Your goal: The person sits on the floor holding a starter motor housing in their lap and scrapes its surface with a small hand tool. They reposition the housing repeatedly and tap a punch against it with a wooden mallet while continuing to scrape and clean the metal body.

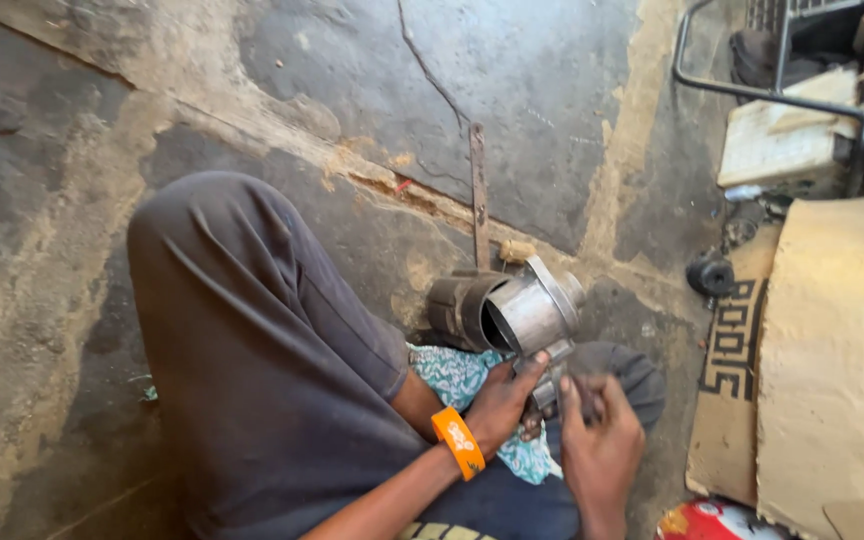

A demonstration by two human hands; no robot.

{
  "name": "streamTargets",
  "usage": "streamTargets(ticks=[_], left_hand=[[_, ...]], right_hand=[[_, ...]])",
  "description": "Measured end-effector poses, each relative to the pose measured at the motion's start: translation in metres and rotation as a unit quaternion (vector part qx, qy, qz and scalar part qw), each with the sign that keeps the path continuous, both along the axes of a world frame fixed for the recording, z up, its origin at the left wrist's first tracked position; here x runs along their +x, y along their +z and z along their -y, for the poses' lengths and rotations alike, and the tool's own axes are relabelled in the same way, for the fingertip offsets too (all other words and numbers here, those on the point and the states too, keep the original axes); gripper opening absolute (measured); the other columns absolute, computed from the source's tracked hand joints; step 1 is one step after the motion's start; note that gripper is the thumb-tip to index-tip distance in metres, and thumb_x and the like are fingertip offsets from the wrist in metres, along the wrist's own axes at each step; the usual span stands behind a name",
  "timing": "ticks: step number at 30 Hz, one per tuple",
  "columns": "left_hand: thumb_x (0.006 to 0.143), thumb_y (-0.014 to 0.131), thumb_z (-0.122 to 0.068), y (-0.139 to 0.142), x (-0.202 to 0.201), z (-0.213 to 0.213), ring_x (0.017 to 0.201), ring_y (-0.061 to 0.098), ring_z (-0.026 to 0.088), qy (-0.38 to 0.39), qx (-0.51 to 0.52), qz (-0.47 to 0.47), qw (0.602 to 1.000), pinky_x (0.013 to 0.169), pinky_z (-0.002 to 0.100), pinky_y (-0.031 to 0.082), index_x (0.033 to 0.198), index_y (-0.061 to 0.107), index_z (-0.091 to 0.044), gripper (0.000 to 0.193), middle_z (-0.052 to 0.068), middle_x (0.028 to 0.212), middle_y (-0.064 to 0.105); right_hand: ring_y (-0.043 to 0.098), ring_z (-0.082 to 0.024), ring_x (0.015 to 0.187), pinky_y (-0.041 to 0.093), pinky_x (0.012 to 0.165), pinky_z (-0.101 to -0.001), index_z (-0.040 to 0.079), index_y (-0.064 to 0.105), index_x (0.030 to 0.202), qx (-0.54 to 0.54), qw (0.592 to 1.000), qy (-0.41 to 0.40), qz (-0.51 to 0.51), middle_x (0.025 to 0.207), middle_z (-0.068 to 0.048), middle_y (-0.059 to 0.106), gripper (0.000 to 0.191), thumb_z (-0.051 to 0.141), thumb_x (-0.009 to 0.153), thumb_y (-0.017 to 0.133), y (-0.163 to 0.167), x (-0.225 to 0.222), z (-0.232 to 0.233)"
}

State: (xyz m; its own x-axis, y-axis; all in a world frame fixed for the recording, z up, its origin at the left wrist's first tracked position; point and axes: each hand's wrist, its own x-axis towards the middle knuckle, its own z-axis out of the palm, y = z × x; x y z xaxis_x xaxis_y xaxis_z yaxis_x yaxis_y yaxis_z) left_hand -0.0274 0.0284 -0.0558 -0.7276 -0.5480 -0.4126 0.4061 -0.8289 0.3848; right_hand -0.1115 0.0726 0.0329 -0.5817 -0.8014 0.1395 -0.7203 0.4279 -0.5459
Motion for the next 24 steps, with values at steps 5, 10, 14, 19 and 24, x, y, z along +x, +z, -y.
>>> streamTargets(ticks=[5, 10, 14, 19, 24], left_hand=[[0.104, 0.059, -0.048, 0.001, 0.0, -0.001, 0.044, 0.048, 0.009, 0.001, 0.011, -0.017, 1.0, 0.038, 0.026, 0.038, 0.105, 0.062, 0.0, 0.049, 0.003, 0.066, 0.057], [0.102, 0.06, -0.049, 0.001, 0.003, 0.002, 0.043, 0.047, 0.008, -0.003, 0.0, -0.03, 1.0, 0.038, 0.025, 0.038, 0.106, 0.065, -0.003, 0.047, 0.002, 0.065, 0.057], [0.099, 0.06, -0.049, 0.001, 0.0, 0.0, 0.044, 0.049, 0.01, -0.009, 0.03, 0.018, 0.999, 0.039, 0.026, 0.039, 0.106, 0.065, -0.005, 0.044, 0.002, 0.065, 0.059], [0.101, 0.06, -0.048, -0.001, -0.002, -0.004, 0.041, 0.046, 0.01, 0.007, 0.019, -0.013, 1.0, 0.037, 0.026, 0.037, 0.101, 0.066, -0.002, 0.046, 0.002, 0.062, 0.057], [0.102, 0.06, -0.048, 0.002, -0.001, -0.007, 0.04, 0.045, 0.01, 0.034, 0.01, -0.015, 0.999, 0.036, 0.027, 0.036, 0.099, 0.062, -0.003, 0.045, 0.003, 0.062, 0.055]], right_hand=[[0.057, -0.015, 0.074, 0.049, 0.068, -0.0328, -0.004, 0.064, 0.095, -0.007, 0.998, -0.054, 0.016, 0.078, -0.015, 0.066, 0.017, 0.01, 0.098, 0.074, -0.01, 0.003, -0.001], [0.061, -0.009, 0.077, 0.051, 0.069, -0.0275, -0.003, 0.064, 0.094, -0.062, 0.996, -0.017, 0.058, 0.081, -0.008, 0.067, 0.013, 0.008, 0.095, 0.07, -0.011, 0.007, -0.002], [0.056, -0.009, 0.071, 0.048, 0.064, -0.0276, -0.003, 0.064, 0.094, -0.053, 0.996, -0.046, 0.063, 0.077, -0.007, 0.065, 0.014, 0.009, 0.097, 0.07, -0.009, 0.008, 0.0], [0.053, -0.012, 0.066, 0.045, 0.06, -0.0301, -0.002, 0.068, 0.095, -0.017, 0.996, -0.076, 0.039, 0.072, -0.009, 0.064, 0.014, 0.011, 0.094, 0.073, -0.006, 0.01, 0.001], [0.061, -0.012, 0.07, 0.048, 0.067, -0.0299, -0.003, 0.065, 0.095, -0.032, 0.998, -0.035, -0.042, 0.078, -0.01, 0.067, 0.017, 0.011, 0.097, 0.073, -0.005, 0.011, 0.003]])
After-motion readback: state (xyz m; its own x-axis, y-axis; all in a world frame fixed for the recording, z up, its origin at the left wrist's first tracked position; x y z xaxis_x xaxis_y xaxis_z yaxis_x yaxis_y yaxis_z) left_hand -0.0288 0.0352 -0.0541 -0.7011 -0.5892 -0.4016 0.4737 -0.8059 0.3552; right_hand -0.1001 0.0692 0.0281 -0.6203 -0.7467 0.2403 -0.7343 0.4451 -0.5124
